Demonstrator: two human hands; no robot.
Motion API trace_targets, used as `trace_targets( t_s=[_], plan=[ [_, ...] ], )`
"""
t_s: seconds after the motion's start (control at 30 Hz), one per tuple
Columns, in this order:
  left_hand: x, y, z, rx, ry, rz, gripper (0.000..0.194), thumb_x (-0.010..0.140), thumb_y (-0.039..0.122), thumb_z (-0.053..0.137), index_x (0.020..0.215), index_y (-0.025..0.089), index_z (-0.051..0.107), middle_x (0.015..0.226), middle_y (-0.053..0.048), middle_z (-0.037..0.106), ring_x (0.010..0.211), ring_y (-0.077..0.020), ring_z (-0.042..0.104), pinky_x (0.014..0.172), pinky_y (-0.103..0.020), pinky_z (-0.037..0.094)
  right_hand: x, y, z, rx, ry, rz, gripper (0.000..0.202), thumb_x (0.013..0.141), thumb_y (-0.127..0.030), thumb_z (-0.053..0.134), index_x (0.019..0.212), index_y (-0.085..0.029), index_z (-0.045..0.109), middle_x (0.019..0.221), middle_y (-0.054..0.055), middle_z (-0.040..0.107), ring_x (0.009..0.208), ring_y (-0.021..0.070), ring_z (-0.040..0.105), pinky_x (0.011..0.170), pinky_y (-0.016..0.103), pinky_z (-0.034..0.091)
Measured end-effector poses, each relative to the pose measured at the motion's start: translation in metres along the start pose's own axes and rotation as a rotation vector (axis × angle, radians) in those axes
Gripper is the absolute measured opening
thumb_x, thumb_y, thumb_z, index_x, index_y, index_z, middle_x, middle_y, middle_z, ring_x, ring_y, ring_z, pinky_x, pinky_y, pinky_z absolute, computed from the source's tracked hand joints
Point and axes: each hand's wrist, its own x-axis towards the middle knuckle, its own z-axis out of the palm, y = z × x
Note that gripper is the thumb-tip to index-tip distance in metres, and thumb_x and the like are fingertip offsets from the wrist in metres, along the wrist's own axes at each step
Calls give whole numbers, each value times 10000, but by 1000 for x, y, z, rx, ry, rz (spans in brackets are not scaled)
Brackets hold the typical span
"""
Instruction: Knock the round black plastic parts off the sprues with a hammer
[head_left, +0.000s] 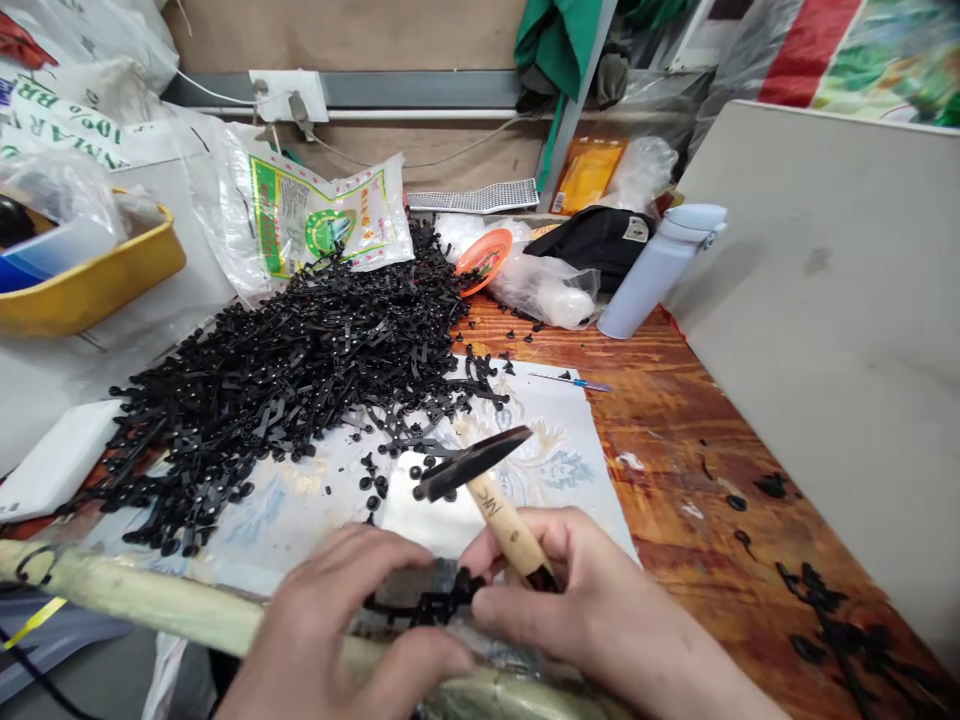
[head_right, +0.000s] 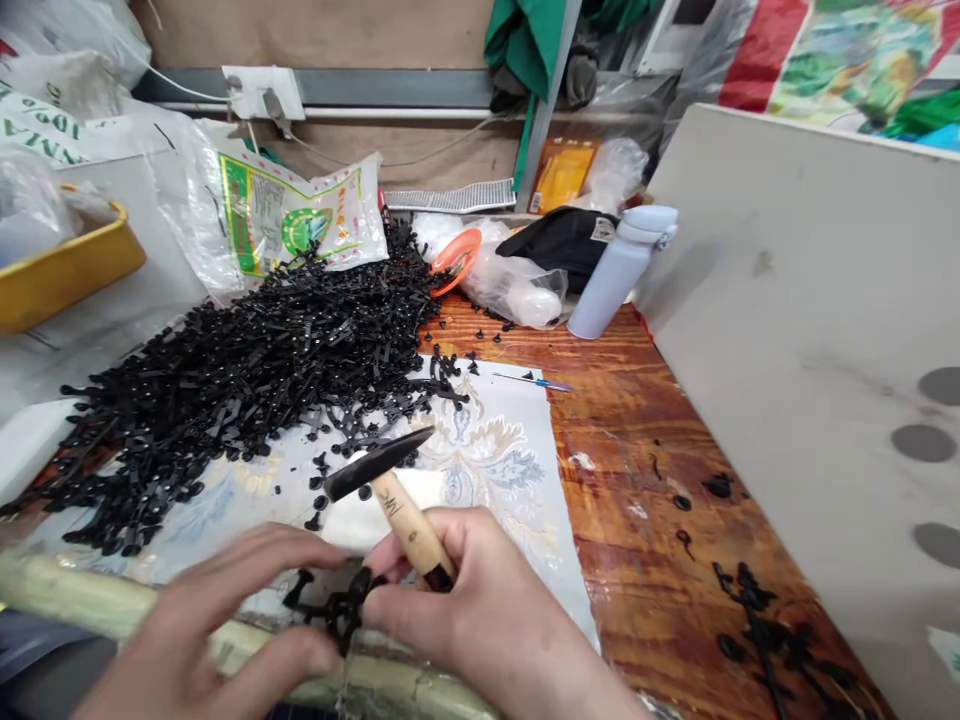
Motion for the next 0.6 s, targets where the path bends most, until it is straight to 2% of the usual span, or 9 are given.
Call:
trace_targets(
  t_s=[0.03, 0.1, 0.17, 0.27, 0.37, 0.47, 0.6],
  plan=[
    [5, 0, 7, -25, -100, -90, 104, 520, 320, 814, 564, 265, 737, 634, -28, 689, 661, -241, 585, 581, -281, 446, 1, 4, 5, 29, -24, 1, 226, 632, -219, 757, 834, -174, 667, 681, -40, 594, 569, 71, 469, 542, 191, 389],
    [14, -7, 18, -108, -278, -285, 306, 666, 456, 693, 473, 219, 692, 510, -32, 630, 548, -195, 534, 511, -270, 391, 3, 10, 11, 81, -33, -7, 214, 623, -221, 768, 803, -175, 662, 673, -38, 606, 587, 80, 498, 565, 198, 412],
    [18, -15, 25, -221, -361, -401, 443, 740, 539, 597, 483, 193, 700, 504, -44, 648, 518, -172, 527, 516, -266, 389, 6, 15, 12, 96, 4, -1, 193, 639, -246, 764, 777, -176, 649, 618, -50, 584, 523, 62, 463, 518, 187, 397],
    [15, -21, 26, -374, -301, -483, 412, 736, 543, 619, 552, 191, 728, 620, -54, 726, 618, -183, 603, 607, -260, 446, 10, 16, 8, 124, 41, 73, 198, 663, -289, 751, 770, -176, 628, 557, -73, 526, 417, 30, 344, 406, 170, 309],
    [11, -20, 24, -435, -247, -481, 262, 663, 431, 734, 570, 188, 710, 602, -19, 702, 622, -162, 610, 604, -230, 446, 16, 16, 6, 184, 43, 111, 244, 652, -320, 762, 775, -174, 609, 529, -91, 479, 385, 20, 296, 367, 168, 253],
    [9, -21, 26, -477, -268, -464, 239, 636, 360, 776, 577, 172, 643, 496, 38, 582, 457, -117, 575, 477, -201, 394, 24, 16, 6, 204, 18, 85, 300, 635, -378, 781, 765, -167, 611, 508, -95, 443, 388, 22, 290, 364, 170, 234],
    [10, -34, 27, -557, -223, -513, 357, 703, 458, 719, 584, 172, 542, 480, 78, 467, 273, -35, 378, 306, -156, 212, 30, 18, 1, 216, 5, 28, 417, 628, -505, 778, 816, -178, 600, 528, -97, 422, 391, 27, 276, 362, 177, 223]
  ],
)
